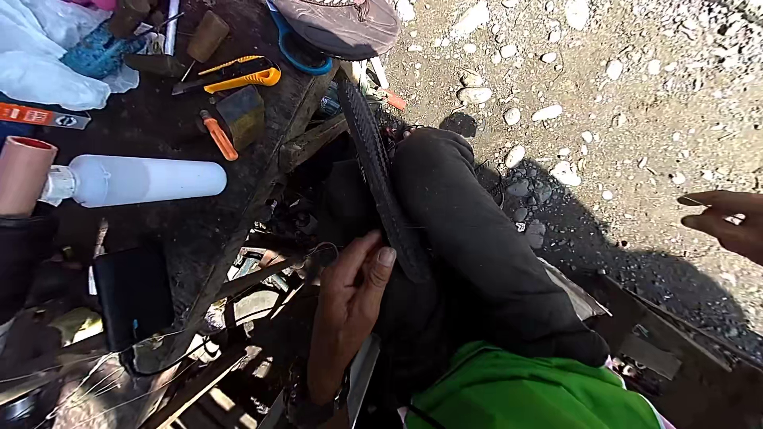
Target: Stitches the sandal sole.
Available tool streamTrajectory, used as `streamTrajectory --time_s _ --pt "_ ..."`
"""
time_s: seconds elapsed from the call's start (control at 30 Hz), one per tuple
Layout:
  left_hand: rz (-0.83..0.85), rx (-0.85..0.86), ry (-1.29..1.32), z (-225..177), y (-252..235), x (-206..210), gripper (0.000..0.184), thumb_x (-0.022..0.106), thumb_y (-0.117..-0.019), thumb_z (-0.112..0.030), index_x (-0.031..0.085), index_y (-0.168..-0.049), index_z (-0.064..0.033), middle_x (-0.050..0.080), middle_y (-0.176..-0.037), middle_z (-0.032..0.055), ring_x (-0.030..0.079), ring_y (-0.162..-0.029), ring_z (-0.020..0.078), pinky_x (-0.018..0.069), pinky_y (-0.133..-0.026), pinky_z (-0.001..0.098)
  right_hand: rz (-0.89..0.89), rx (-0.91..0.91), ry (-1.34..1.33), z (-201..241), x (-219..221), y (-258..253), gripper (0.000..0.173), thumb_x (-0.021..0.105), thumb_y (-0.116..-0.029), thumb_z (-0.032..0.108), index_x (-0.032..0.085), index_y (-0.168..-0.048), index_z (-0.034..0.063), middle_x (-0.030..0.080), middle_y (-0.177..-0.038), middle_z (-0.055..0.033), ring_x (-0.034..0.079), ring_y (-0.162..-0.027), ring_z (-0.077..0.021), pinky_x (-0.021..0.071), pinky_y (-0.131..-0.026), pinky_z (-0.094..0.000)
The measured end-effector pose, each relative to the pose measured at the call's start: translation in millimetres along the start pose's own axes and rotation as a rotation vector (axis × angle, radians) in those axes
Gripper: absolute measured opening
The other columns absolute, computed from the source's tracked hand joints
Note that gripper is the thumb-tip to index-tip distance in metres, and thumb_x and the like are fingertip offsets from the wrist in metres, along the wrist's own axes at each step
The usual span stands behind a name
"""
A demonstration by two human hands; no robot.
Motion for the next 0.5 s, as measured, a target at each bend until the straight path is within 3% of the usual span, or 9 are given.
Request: streamTrajectory --time_s 0.07,0.1,0.13,0.2,0.27,0.33,0.37,0.43,0.5 --pt "-0.042 0.005 0.038 2 1 -5 0.024 0.062 -0.1027 -0.026 0.074 -0.095 -0.0077 0.066 -0.089 -0.0024 0.061 -0.08 0.0054 0.0516 -0.069 0.0202 -0.211 -0.349 -0.328 62 30 -3 0.029 0.06 -0.1005 0.034 0.074 -0.115 0.0129 0.07 -0.084 0.0022 0.057 -0.06 -0.0042 0.0478 -0.054 -0.0265" --pt "-0.058 0.016 0.142 3 4 -10 0.022 0.063 -0.1027 -0.029 0.074 -0.091 -0.0146 0.068 -0.098 -0.004 0.064 -0.09 0.0064 0.0538 -0.077 0.021 -0.211 -0.5 -0.598 105 41 0 0.025 0.063 -0.0997 0.032 0.075 -0.111 0.0127 0.072 -0.088 0.0087 0.057 -0.063 0.0062 0.0475 -0.055 -0.0139" --pt "-0.066 0.034 0.317 4 6 -13 0.023 0.061 -0.1034 -0.033 0.076 -0.092 -0.0198 0.07 -0.114 -0.0021 0.065 -0.105 0.0119 0.055 -0.088 0.0261 -0.175 -0.645 -0.782 148 48 4 0.024 0.065 -0.1012 0.028 0.074 -0.113 0.0098 0.073 -0.094 0.0073 0.059 -0.069 0.0066 0.0492 -0.059 -0.0118" --pt "-0.075 0.065 0.824 -2 7 -12 0.031 0.058 -0.1019 -0.036 0.08 -0.094 -0.0168 0.068 -0.132 0.0074 0.056 -0.135 0.0277 0.043 -0.114 0.0425 -0.168 -0.854 -0.826 216 58 8 0.026 0.065 -0.102 0.025 0.074 -0.117 0.0051 0.074 -0.106 0.0002 0.065 -0.084 0.0014 0.0556 -0.073 -0.016" --pt "-0.149 0.062 1.17 -14 8 -7 0.037 0.057 -0.0992 -0.038 0.078 -0.082 -0.0119 0.076 -0.106 0.0077 0.068 -0.115 0.0273 0.049 -0.107 0.0443 -0.173 -0.901 -0.671 256 66 6 0.032 0.062 -0.1027 0.034 0.074 -0.121 0.0106 0.074 -0.111 0.0005 0.069 -0.093 -0.0019 0.058 -0.079 -0.0226" --pt "-0.222 -0.007 1.091 -17 6 -7 0.035 0.057 -0.1017 -0.037 0.072 -0.082 -0.0125 0.07 -0.082 0.0007 0.068 -0.078 0.0139 0.0556 -0.074 0.0304 -0.169 -0.9 -0.628 275 71 0 0.028 0.061 -0.102 0.035 0.076 -0.113 0.0144 0.072 -0.093 0.0052 0.064 -0.078 0.0004 0.0542 -0.066 -0.021" --pt "-0.217 -0.058 0.943 -14 6 -9 0.031 0.057 -0.1028 -0.035 0.073 -0.091 -0.0112 0.071 -0.089 0.0027 0.066 -0.075 0.0101 0.0536 -0.067 0.0246 -0.142 -0.909 -0.653 278 72 -4 0.024 0.061 -0.1018 0.032 0.077 -0.107 0.0146 0.071 -0.083 0.007 0.061 -0.07 0.0023 0.0514 -0.06 -0.019" --pt "-0.161 -0.113 0.572 -15 3 -11 0.03 0.057 -0.1052 -0.029 0.075 -0.113 -0.0063 0.072 -0.114 0.0083 0.063 -0.078 0.0053 0.0508 -0.066 0.0188 -0.071 -0.929 -0.606 279 75 -9 0.025 0.059 -0.102 0.032 0.077 -0.108 0.0158 0.07 -0.079 0.0073 0.061 -0.067 0.0005 0.0512 -0.06 -0.0224" --pt "-0.112 -0.096 0.256 -20 -3 -11 0.032 0.052 -0.1074 -0.023 0.072 -0.121 -0.0016 0.07 -0.121 0.0094 0.061 -0.083 0.0061 0.0506 -0.072 0.0211 -0.072 -0.95 -0.535 279 77 -8 0.028 0.057 -0.1028 0.036 0.077 -0.109 0.017 0.07 -0.078 0.0067 0.062 -0.067 -0.003 0.0504 -0.059 -0.0272"
Point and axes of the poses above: each hand's wrist, its own y-axis away from the middle knuckle, its own x-axis out of the palm, z = x × y, the point moved 1 cm from there along -y, towards the middle knuckle
